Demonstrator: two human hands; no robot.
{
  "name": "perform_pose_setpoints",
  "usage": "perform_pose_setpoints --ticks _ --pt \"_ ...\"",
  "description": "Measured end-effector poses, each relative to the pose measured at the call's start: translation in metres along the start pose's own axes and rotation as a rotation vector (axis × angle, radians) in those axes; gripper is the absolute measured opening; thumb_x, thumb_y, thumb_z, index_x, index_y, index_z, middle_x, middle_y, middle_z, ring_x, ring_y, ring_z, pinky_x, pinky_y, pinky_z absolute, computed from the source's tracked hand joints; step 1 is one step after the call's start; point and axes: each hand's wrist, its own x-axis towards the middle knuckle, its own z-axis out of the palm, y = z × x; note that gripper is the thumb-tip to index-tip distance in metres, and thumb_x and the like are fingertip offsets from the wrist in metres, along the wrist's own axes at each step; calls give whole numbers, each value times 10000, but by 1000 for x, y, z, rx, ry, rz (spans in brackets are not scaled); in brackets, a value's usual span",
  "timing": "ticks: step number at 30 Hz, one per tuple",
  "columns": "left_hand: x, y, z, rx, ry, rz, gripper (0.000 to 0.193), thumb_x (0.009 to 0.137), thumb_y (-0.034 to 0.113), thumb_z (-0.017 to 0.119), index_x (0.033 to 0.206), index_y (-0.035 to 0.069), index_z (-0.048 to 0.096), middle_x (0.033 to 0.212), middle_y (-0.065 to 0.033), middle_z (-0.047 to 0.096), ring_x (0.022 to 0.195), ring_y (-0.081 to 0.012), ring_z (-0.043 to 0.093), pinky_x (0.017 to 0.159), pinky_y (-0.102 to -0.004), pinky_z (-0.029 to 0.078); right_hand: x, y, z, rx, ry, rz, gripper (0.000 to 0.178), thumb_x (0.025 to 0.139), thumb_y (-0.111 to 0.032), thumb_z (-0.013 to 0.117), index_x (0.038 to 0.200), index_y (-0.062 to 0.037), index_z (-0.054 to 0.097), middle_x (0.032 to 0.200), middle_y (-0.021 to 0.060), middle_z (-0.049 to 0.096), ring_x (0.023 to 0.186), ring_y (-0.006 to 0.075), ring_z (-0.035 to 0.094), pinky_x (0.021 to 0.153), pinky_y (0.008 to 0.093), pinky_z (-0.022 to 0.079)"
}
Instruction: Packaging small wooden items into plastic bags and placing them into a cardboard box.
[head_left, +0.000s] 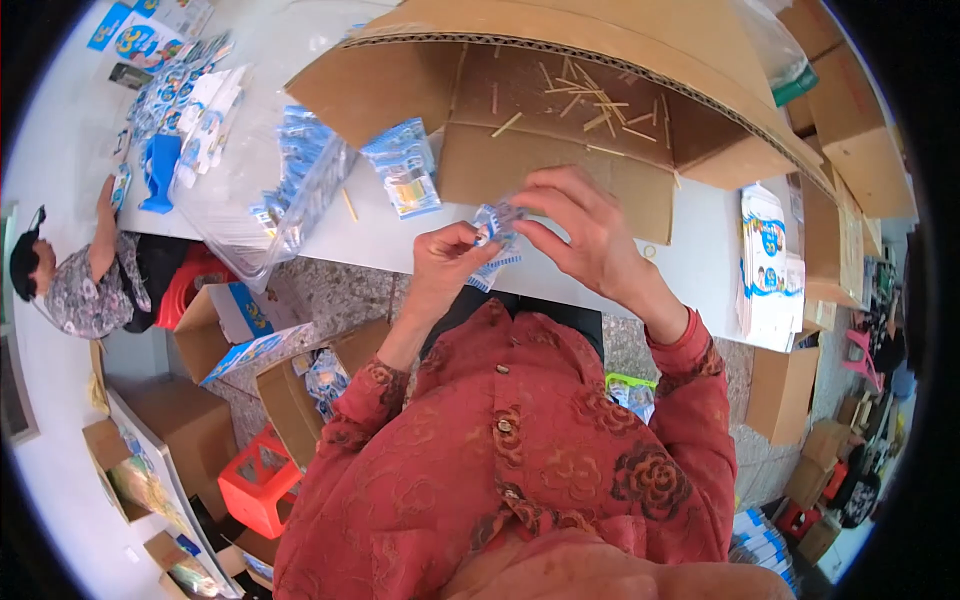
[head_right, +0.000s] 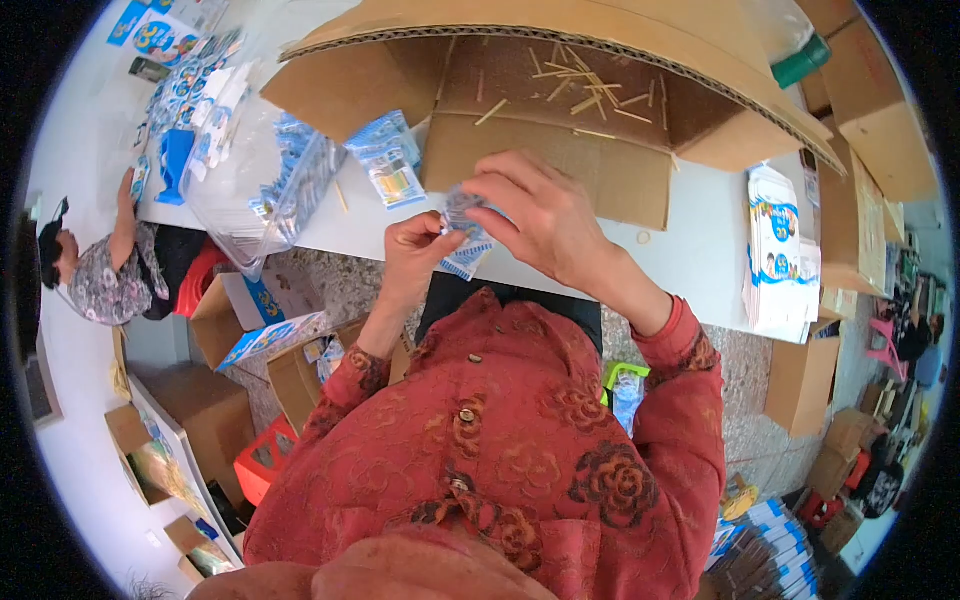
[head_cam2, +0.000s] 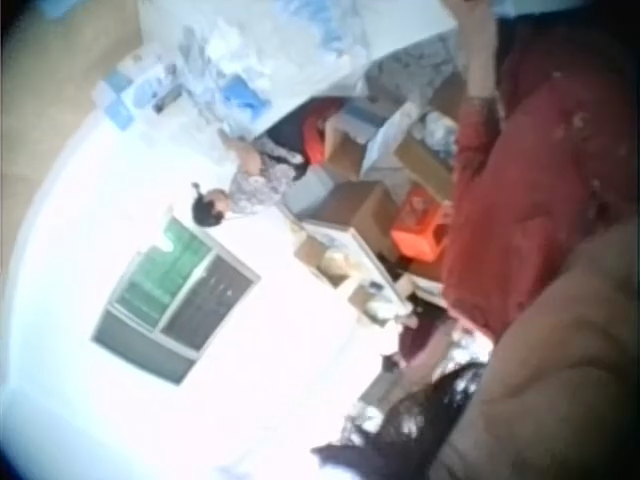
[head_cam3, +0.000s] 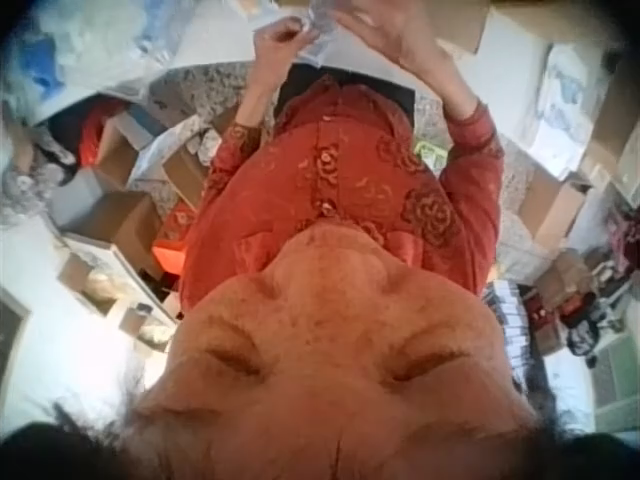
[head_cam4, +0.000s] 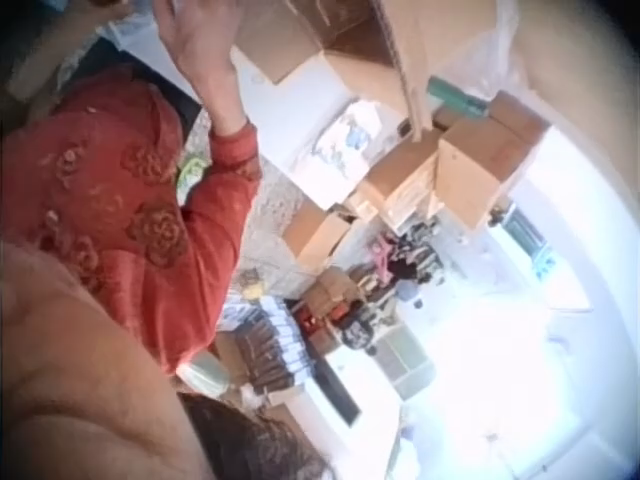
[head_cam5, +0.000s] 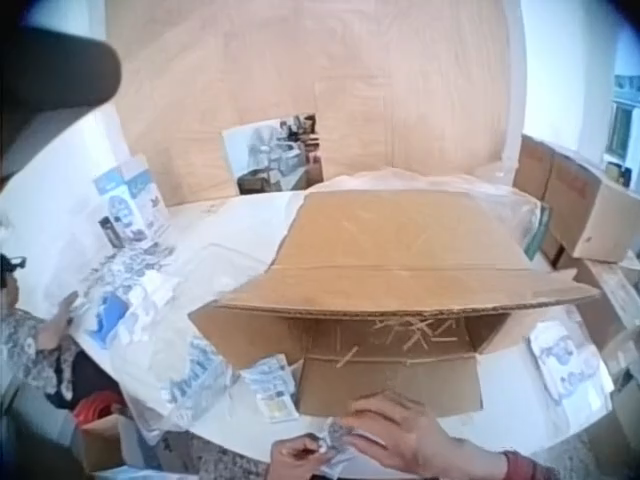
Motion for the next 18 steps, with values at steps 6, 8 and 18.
perform_pose_setpoints --ticks 6,8,18 --pt "1 3 2 132 -46 28 138 769 -42 661 681 5 566 695 29 557 637 -23 465 565 -188 384 3 -7 -4 -99 -57 -18 214 681 -28 720 859 -42 602 922 95 582 801 264 589 651 334 488" --pt "0 7 2 137 -16 15 140 766 -39 666 677 3 566 690 30 554 640 -23 461 565 -186 379 5 -8 -3 -86 -85 -33 214 692 -25 714 876 -42 606 905 97 590 751 259 596 623 323 492" --pt "-3 -11 0 39 -29 66 121 745 25 707 699 -7 600 669 29 574 633 -17 478 541 -200 387 4 -21 -10 147 -279 256 184 733 19 669 900 3 593 915 110 615 657 173 580 541 268 464"
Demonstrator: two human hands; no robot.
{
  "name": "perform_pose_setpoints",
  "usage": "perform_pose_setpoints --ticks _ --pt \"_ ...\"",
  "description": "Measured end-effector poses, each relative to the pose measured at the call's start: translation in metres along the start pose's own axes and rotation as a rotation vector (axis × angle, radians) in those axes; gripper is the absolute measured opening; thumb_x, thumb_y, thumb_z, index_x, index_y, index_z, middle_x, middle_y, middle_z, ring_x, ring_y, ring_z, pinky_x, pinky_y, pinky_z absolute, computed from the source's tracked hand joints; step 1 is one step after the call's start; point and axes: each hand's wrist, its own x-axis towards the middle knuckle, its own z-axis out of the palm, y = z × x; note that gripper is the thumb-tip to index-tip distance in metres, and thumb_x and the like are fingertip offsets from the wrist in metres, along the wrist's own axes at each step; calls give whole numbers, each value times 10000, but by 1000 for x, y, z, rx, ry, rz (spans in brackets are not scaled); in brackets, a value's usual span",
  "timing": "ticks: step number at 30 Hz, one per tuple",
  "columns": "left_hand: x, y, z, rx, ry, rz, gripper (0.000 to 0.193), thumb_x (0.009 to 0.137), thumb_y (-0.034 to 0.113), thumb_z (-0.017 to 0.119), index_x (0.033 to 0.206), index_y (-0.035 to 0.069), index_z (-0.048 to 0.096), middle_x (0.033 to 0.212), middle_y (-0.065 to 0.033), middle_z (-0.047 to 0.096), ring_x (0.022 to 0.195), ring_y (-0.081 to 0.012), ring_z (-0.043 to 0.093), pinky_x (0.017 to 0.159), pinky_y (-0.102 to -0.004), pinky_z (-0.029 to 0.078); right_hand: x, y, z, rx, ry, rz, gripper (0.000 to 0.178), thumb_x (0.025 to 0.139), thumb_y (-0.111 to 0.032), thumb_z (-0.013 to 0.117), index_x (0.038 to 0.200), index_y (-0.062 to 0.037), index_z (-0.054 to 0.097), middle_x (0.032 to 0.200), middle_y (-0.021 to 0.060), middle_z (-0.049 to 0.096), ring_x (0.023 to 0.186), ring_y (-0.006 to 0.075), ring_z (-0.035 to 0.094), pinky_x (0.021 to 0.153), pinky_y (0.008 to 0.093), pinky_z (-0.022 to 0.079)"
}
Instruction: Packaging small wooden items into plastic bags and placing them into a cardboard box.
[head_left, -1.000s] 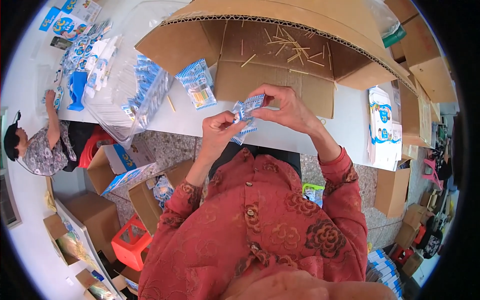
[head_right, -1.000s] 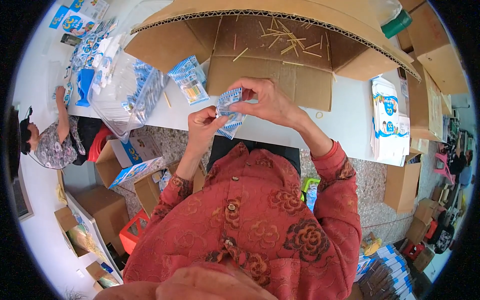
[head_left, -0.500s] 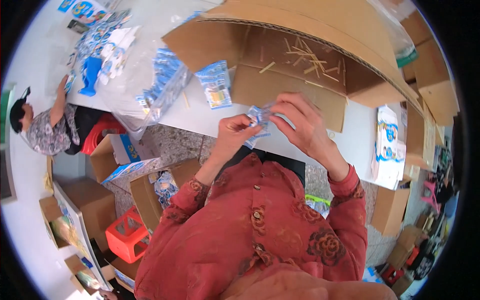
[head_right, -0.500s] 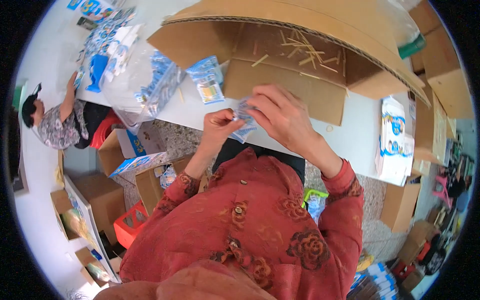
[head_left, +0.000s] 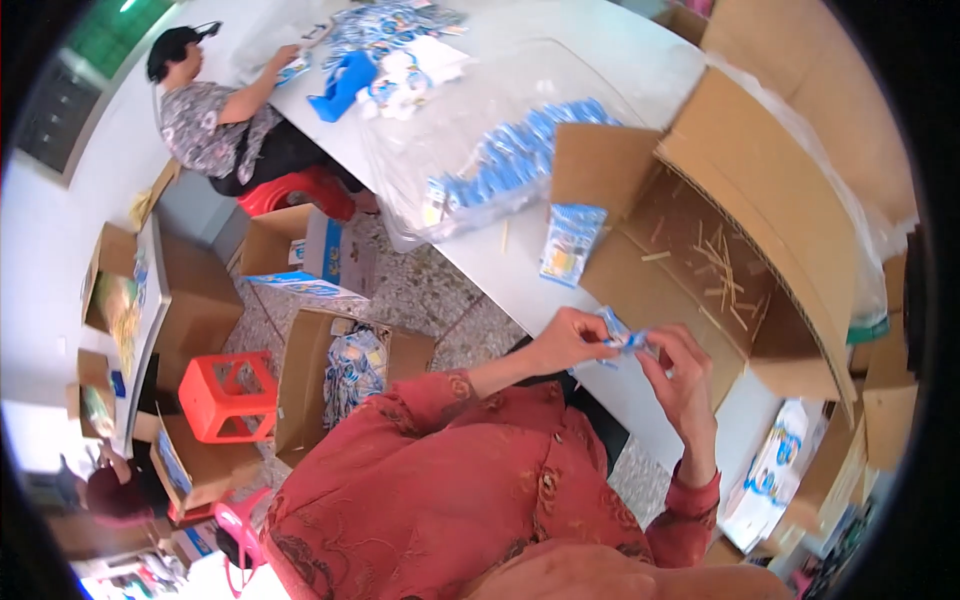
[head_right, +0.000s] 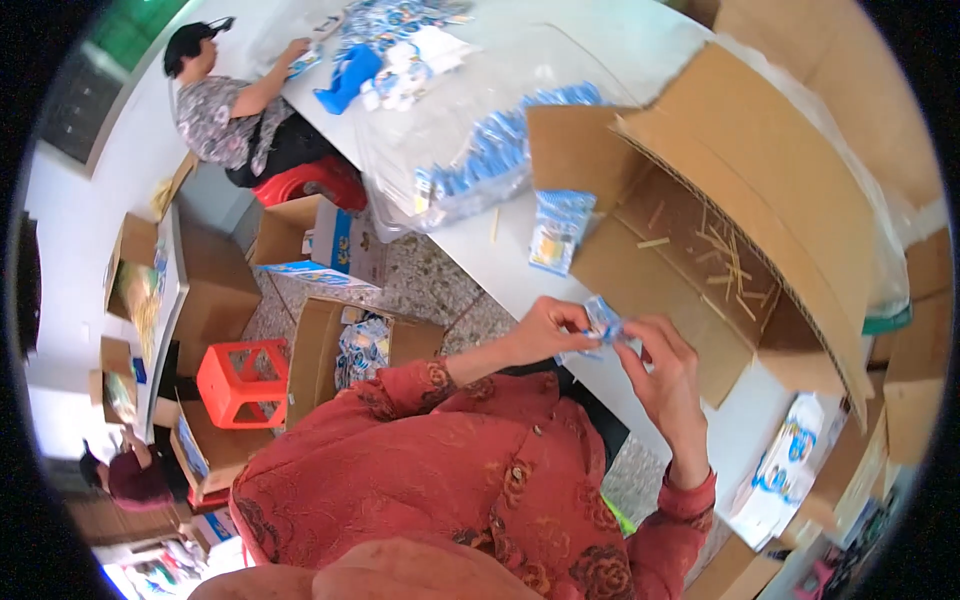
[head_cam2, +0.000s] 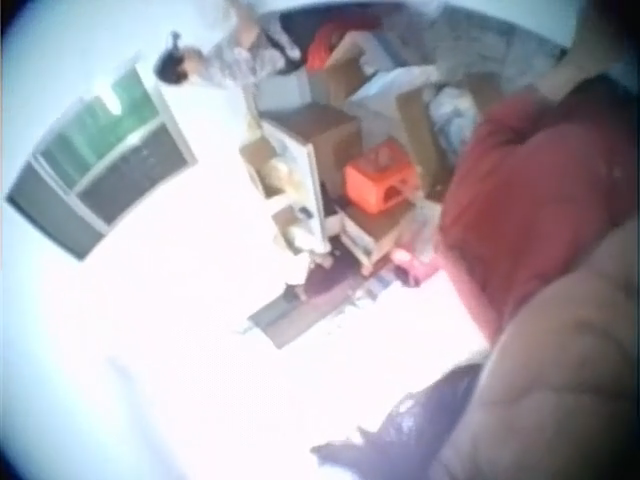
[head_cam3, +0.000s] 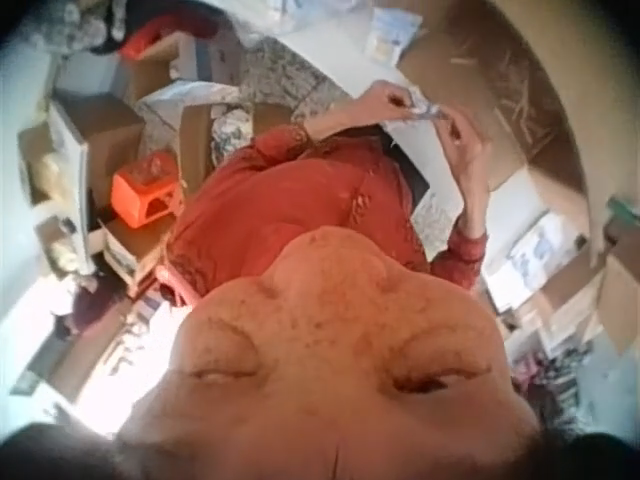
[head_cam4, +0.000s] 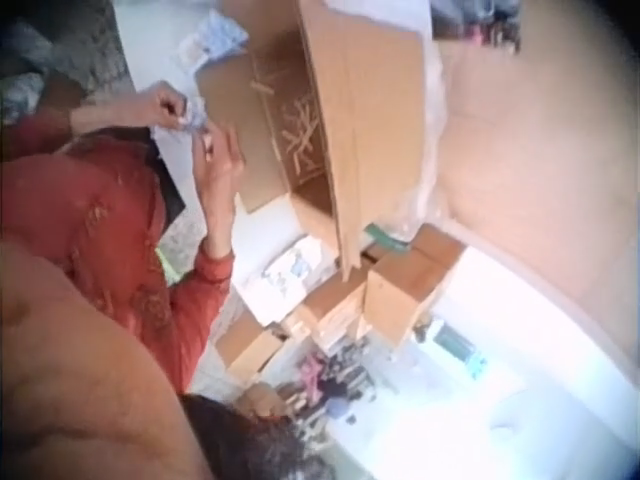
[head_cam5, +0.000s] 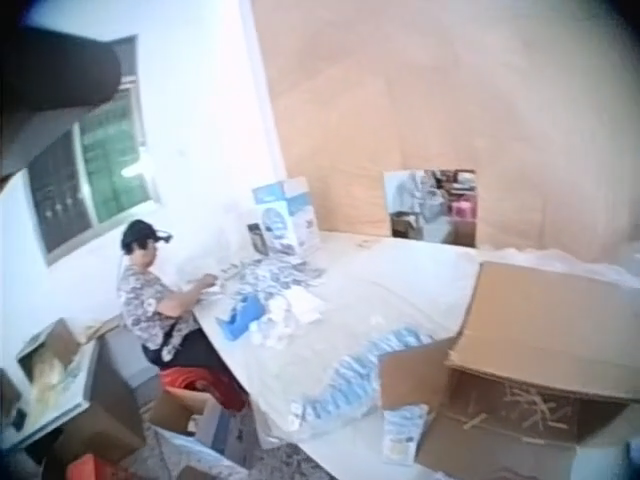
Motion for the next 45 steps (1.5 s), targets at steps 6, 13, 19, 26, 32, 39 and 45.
perform_pose_setpoints --ticks 6,13,19,26,32,39,45 --pt "-3 3 0 98 -76 -6 121 743 70 717 725 -5 625 689 6 604 641 -33 504 557 -206 402 -1 -5 -5 51 -131 106 145 742 12 658 867 20 585 817 95 609 606 115 557 519 238 433" --pt "-1 6 -1 190 -81 64 148 745 110 724 716 5 625 668 -15 600 615 -49 511 540 -222 404 2 2 -1 87 -121 129 113 773 7 626 872 33 578 716 74 583 587 100 552 517 236 428" --pt "3 12 3 445 -58 303 203 680 137 736 688 1 585 637 -95 556 542 -201 534 515 -299 413 1 11 5 -104 -118 32 144 777 -2 630 903 25 566 718 83 569 607 106 549 531 256 439" --pt "0 8 7 439 6 313 188 715 129 729 710 6 587 677 -97 565 588 -196 550 535 -300 425 1 -1 6 112 -77 149 133 776 -44 640 824 25 537 722 149 563 597 257 576 542 329 449" --pt "2 -2 15 428 48 362 232 671 132 747 657 0 557 623 -95 543 533 -205 535 490 -310 411 4 -9 4 -52 -105 38 107 754 -18 645 777 33 553 691 134 531 582 247 556 536 311 444" --pt "7 -4 15 481 87 351 185 712 129 696 765 -3 578 666 -121 572 561 -232 560 525 -325 441 7 -1 14 -269 -53 -34 88 781 -57 622 769 -15 546 724 140 550 632 314 578 544 378 449" --pt "11 -6 20 392 129 250 177 722 108 688 831 -5 608 713 -122 613 610 -199 590 559 -301 458 13 -3 15 -301 -7 -48 90 791 -66 611 764 -22 537 719 134 545 635 315 570 542 387 441"
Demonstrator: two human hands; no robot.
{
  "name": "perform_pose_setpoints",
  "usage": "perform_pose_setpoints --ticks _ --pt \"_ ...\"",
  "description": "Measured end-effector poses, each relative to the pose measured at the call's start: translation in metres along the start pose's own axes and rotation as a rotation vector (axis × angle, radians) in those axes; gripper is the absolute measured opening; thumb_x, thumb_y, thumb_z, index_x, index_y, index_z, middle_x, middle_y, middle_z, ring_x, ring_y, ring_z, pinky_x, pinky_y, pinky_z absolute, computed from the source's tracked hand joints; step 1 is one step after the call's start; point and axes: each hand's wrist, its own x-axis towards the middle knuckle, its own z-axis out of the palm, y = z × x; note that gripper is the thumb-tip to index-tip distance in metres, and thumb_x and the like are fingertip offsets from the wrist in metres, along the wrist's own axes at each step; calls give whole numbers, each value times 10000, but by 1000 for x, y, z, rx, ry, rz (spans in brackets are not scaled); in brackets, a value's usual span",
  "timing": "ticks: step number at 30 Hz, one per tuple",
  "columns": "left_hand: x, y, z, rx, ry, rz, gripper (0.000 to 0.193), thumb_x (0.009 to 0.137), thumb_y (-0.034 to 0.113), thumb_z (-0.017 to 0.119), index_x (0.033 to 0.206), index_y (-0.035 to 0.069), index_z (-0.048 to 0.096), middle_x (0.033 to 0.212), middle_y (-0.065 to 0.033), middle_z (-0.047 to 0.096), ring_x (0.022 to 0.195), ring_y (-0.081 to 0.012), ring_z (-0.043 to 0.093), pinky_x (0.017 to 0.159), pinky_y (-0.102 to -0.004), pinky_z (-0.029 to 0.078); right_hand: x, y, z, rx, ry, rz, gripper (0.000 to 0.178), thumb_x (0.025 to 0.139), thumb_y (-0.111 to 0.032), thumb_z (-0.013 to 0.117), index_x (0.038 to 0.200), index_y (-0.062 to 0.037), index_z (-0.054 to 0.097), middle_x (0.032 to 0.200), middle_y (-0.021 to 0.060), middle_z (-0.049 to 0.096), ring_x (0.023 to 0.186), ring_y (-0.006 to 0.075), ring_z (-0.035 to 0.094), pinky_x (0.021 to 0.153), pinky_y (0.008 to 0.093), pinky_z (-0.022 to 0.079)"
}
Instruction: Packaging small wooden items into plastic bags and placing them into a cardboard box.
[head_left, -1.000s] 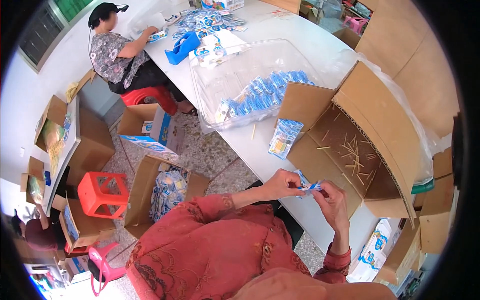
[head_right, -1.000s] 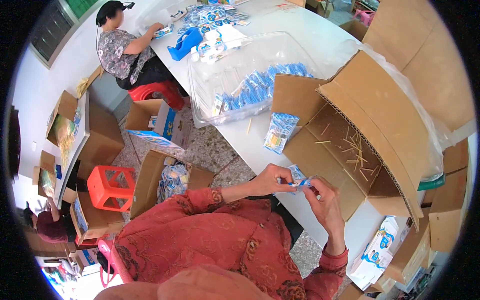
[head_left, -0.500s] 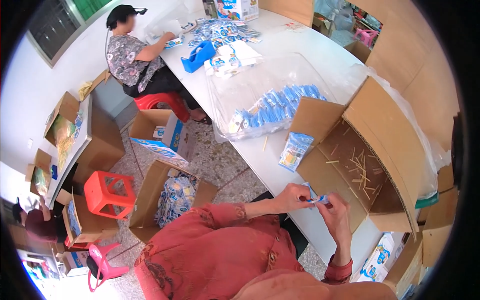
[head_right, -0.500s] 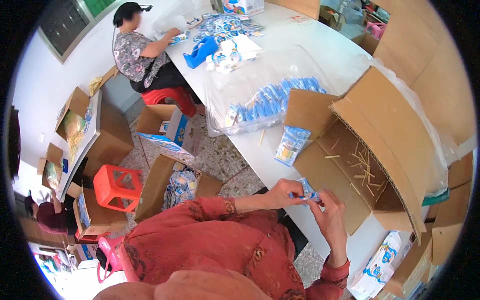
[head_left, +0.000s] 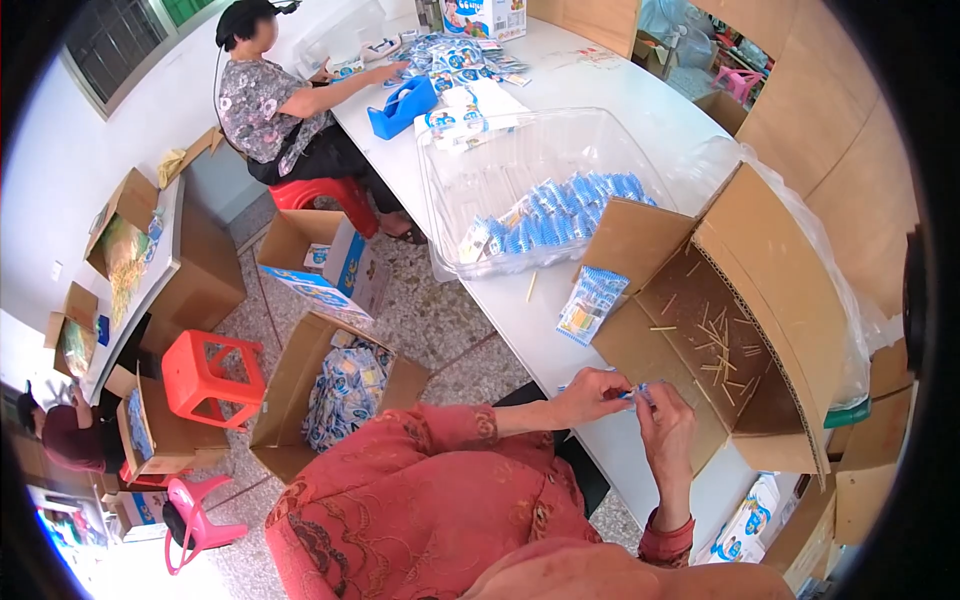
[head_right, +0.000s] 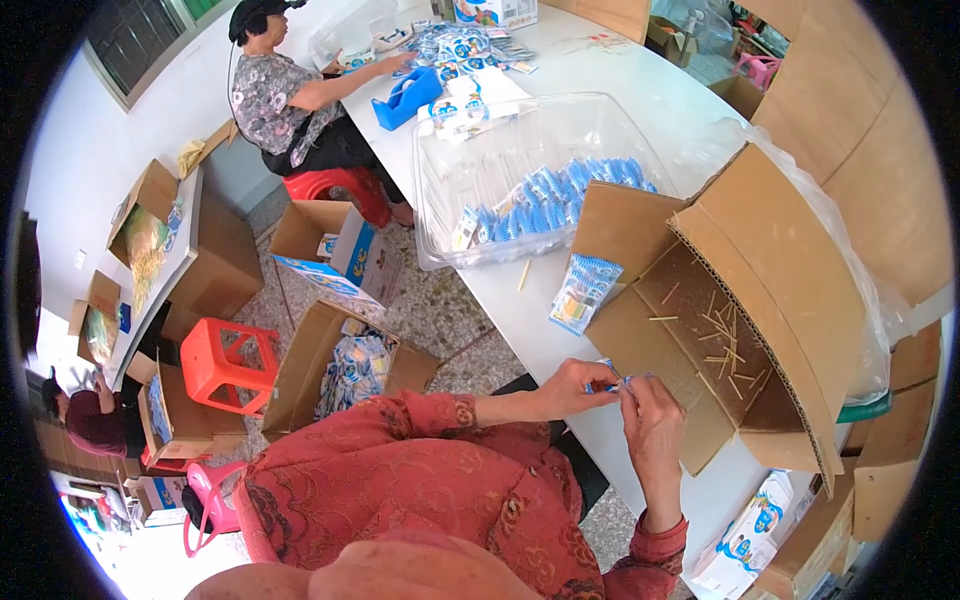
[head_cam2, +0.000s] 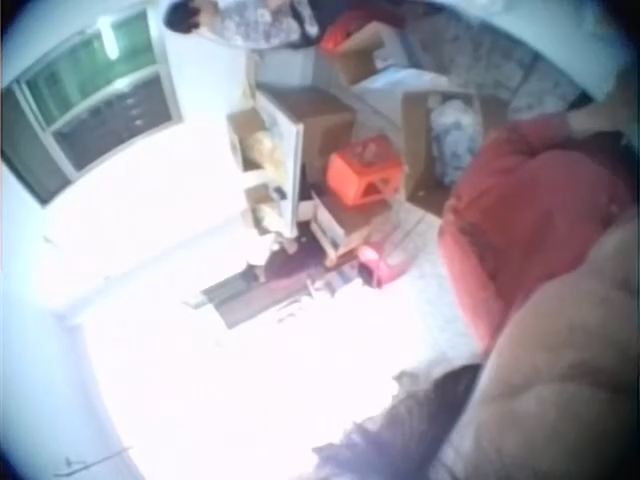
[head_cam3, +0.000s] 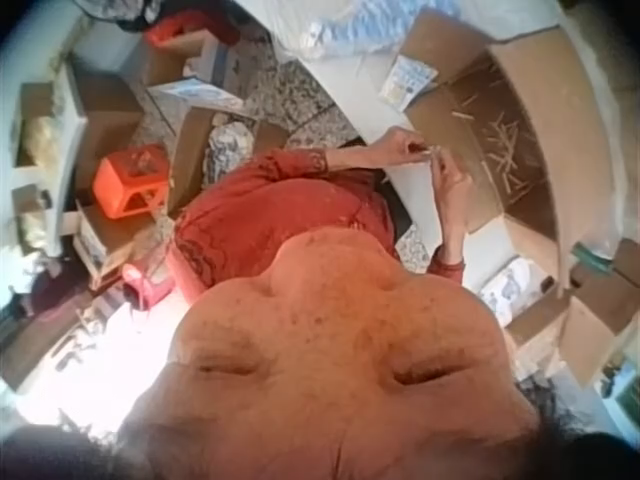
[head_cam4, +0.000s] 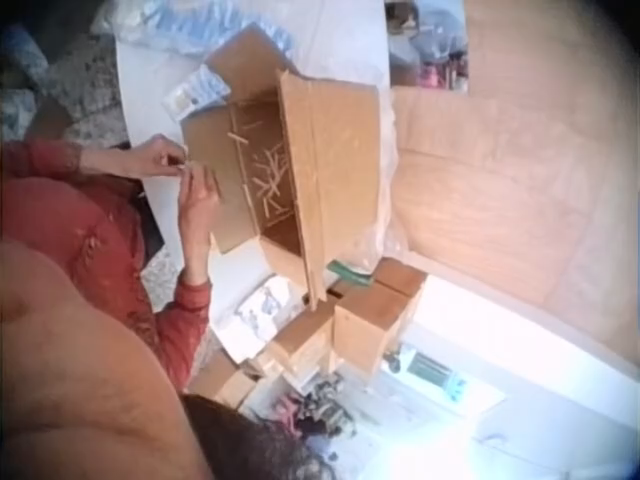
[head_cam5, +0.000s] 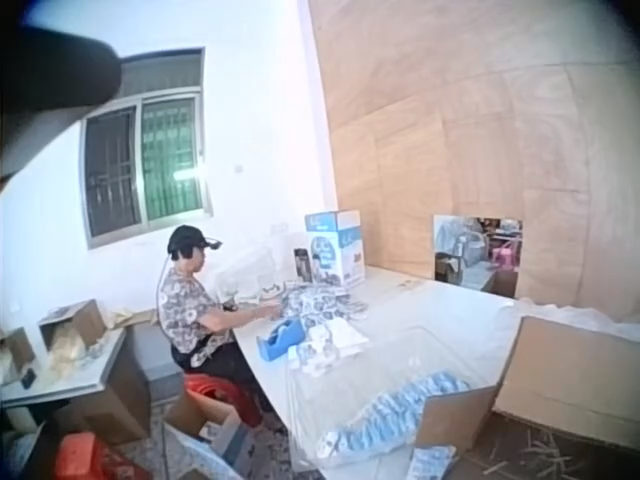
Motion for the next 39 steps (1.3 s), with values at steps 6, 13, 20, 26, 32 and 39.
perform_pose_setpoints --ticks 6,13,20,26,32,39 --pt "-1 -10 -2 -107 -46 -72 146 725 93 689 809 -6 622 689 -119 605 595 -169 570 551 -296 441 -3 2 2 56 -20 7 91 787 -71 616 765 -27 540 733 129 556 645 315 576 547 383 442" --pt "-3 -13 -2 -19 -122 -18 118 754 52 652 855 -6 634 755 -74 622 652 -115 560 590 -270 452 -13 -3 1 -57 -24 22 70 798 -79 601 791 -34 548 720 141 543 655 328 570 562 396 447" --pt "-1 -2 -15 93 -42 -64 103 752 32 619 839 -16 643 779 -70 648 713 -117 591 669 -256 471 -12 8 20 -44 -19 -55 188 726 -52 592 896 -52 512 871 123 566 827 308 575 670 392 483" --pt "7 -45 -33 -39 34 -82 74 778 8 649 735 -9 592 697 -15 576 658 -62 516 606 -209 426 -8 29 14 251 162 -66 321 761 -63 611 1071 -67 530 959 132 581 809 267 610 649 357 506" --pt "9 -62 -49 26 135 -178 67 777 0 660 765 -9 595 713 18 566 650 -36 481 594 -185 396 -24 184 1 -34 375 292 340 786 -104 621 1121 -71 568 691 85 613 554 153 578 545 279 478" --pt "3 -83 -49 -5 126 -176 59 790 -1 653 834 -11 615 756 26 590 651 -28 483 600 -178 389 -50 308 -9 -352 178 372 424 757 -174 618 1169 -109 543 1047 182 600 901 291 595 761 372 471"
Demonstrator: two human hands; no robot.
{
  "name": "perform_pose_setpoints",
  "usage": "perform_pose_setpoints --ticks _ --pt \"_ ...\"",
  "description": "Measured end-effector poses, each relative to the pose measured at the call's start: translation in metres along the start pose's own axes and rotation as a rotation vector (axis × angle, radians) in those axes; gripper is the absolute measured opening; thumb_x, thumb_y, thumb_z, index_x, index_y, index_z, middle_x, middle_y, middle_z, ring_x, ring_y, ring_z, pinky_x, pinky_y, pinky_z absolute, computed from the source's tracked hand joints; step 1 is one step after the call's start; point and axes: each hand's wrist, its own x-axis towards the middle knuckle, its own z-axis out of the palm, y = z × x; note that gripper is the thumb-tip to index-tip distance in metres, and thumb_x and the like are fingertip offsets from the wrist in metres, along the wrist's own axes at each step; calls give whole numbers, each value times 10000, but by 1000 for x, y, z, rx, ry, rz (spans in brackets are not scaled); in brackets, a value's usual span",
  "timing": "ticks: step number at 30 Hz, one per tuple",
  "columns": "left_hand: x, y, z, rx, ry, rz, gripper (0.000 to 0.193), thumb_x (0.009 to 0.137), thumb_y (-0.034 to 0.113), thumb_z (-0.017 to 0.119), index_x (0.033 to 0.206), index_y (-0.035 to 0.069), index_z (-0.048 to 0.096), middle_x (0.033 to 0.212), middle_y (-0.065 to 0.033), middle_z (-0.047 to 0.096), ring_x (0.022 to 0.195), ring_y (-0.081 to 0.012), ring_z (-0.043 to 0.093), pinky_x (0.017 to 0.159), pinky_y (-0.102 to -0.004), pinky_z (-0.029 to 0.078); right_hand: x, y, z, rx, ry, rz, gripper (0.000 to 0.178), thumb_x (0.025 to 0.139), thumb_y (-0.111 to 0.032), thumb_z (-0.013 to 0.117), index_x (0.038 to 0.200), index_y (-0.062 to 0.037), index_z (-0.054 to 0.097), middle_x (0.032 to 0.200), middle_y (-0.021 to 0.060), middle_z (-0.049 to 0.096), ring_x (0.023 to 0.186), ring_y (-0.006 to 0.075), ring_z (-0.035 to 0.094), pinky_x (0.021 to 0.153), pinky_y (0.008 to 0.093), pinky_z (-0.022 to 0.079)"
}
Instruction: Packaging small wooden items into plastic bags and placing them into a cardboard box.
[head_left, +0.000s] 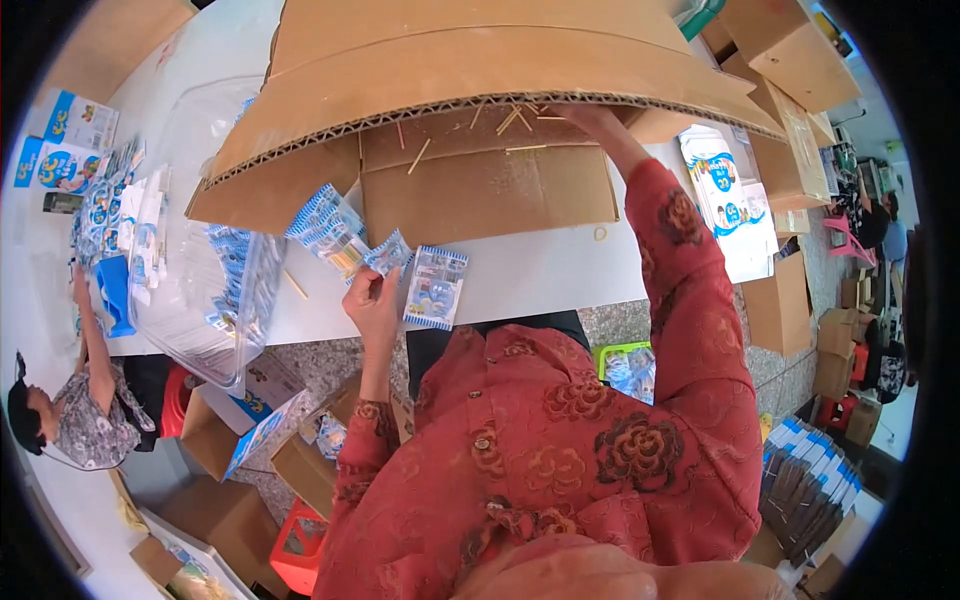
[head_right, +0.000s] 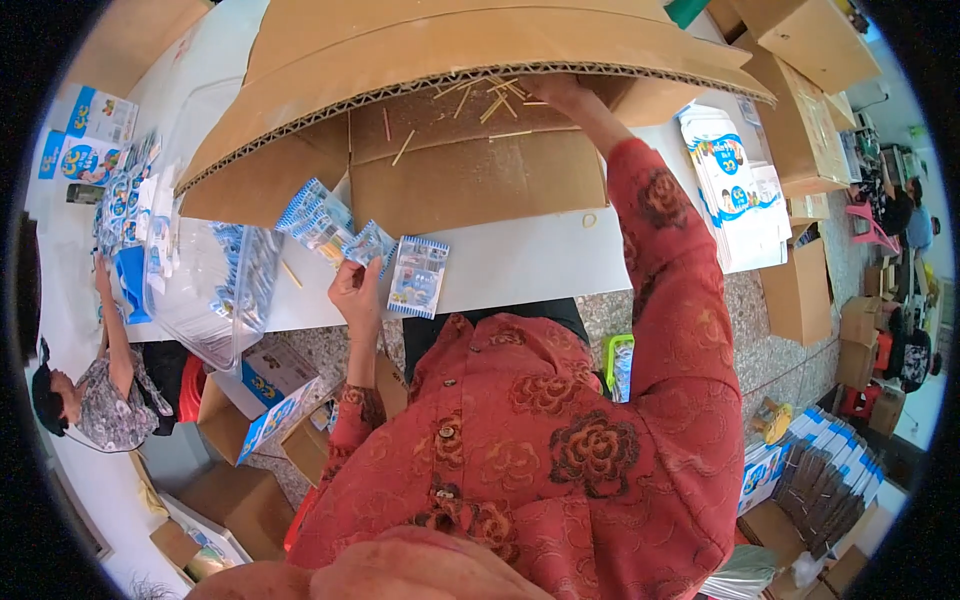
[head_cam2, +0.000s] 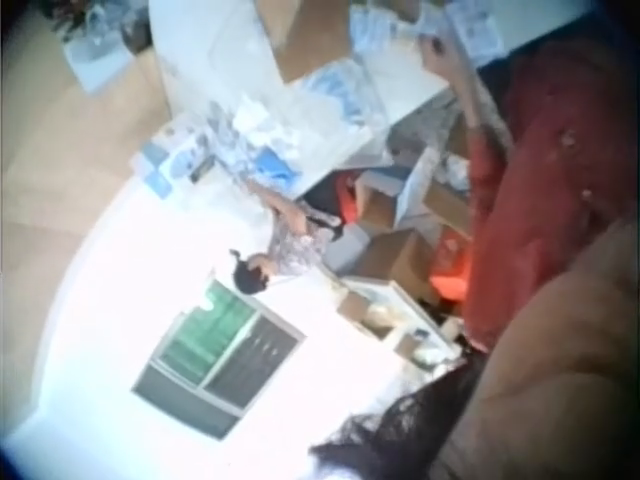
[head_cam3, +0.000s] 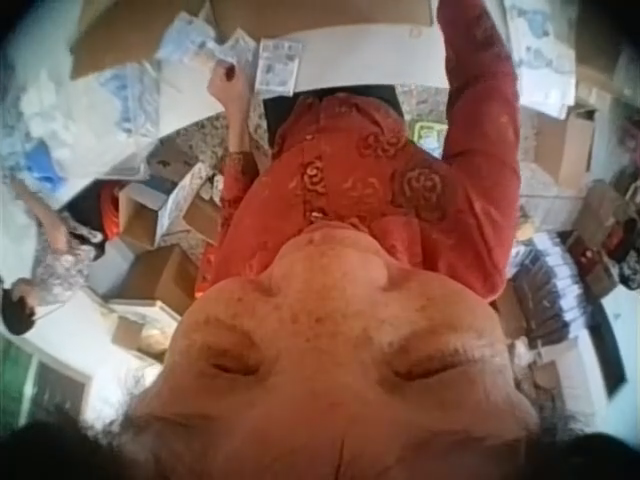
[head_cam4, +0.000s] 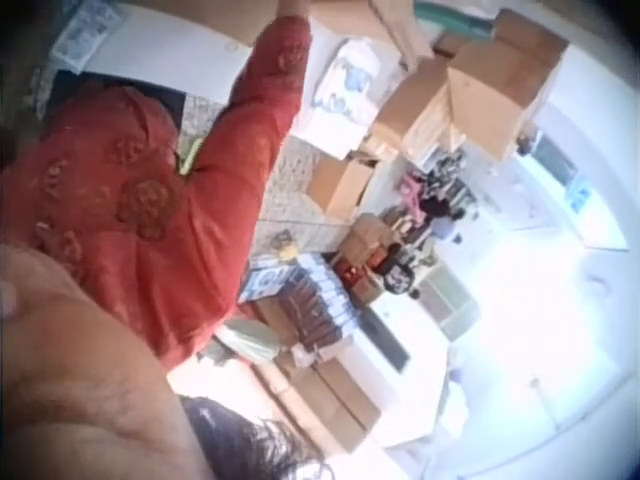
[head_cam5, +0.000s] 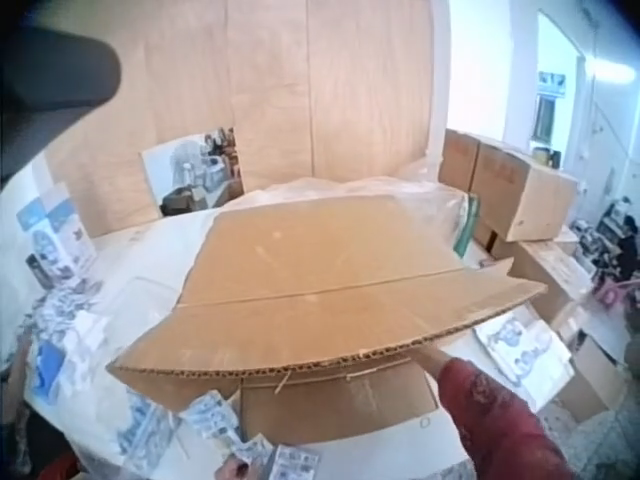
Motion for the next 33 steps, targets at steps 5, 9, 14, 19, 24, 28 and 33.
perform_pose_setpoints --ticks 5,9,14,19,24,28,33 --pt "-5 1 -4 29 -26 -32 120 790 -24 646 909 -19 625 826 8 607 716 -44 518 658 -189 413 1 2 -1 102 -68 48 416 768 -184 606 1172 -106 544 1061 176 595 918 286 587 778 369 462" --pt "-5 2 -7 43 -50 -1 178 792 -42 639 969 -23 627 890 -10 618 781 -63 546 716 -200 431 -41 7 -25 188 -136 109 409 778 -193 596 1174 -104 545 1072 171 591 932 281 581 792 367 454" --pt "-4 7 -5 51 -52 -34 111 783 -34 649 887 -19 612 833 -7 601 747 -54 519 680 -190 411 -78 -43 -47 295 -225 212 402 790 -203 583 1177 -101 545 1085 166 586 949 275 573 808 364 445" --pt "-3 16 -2 88 -16 -54 71 787 4 666 827 -12 610 762 22 581 668 -26 485 617 -165 390 -69 -63 -54 408 -305 336 396 801 -214 571 1179 -98 546 1099 160 581 966 270 565 825 362 435" --pt "-1 18 2 51 -25 -58 120 793 2 659 908 -21 634 842 -7 622 730 -46 526 663 -186 425 -76 -57 -60 478 -319 396 391 813 -224 558 1182 -95 546 1113 155 576 983 264 557 842 359 426" --pt "-2 17 -1 72 -30 -62 142 787 -18 652 928 -30 641 897 -38 630 794 -82 548 711 -221 442 -77 -49 -54 520 -300 420 387 823 -232 548 1184 -92 547 1124 150 572 997 260 550 856 357 418" --pt "-3 11 -3 97 -54 -51 203 800 -22 632 1001 -43 616 904 -43 633 800 -83 565 738 -222 449 -73 -31 -49 562 -284 454 384 834 -243 536 1186 -89 547 1137 144 567 1014 254 542 873 354 408"
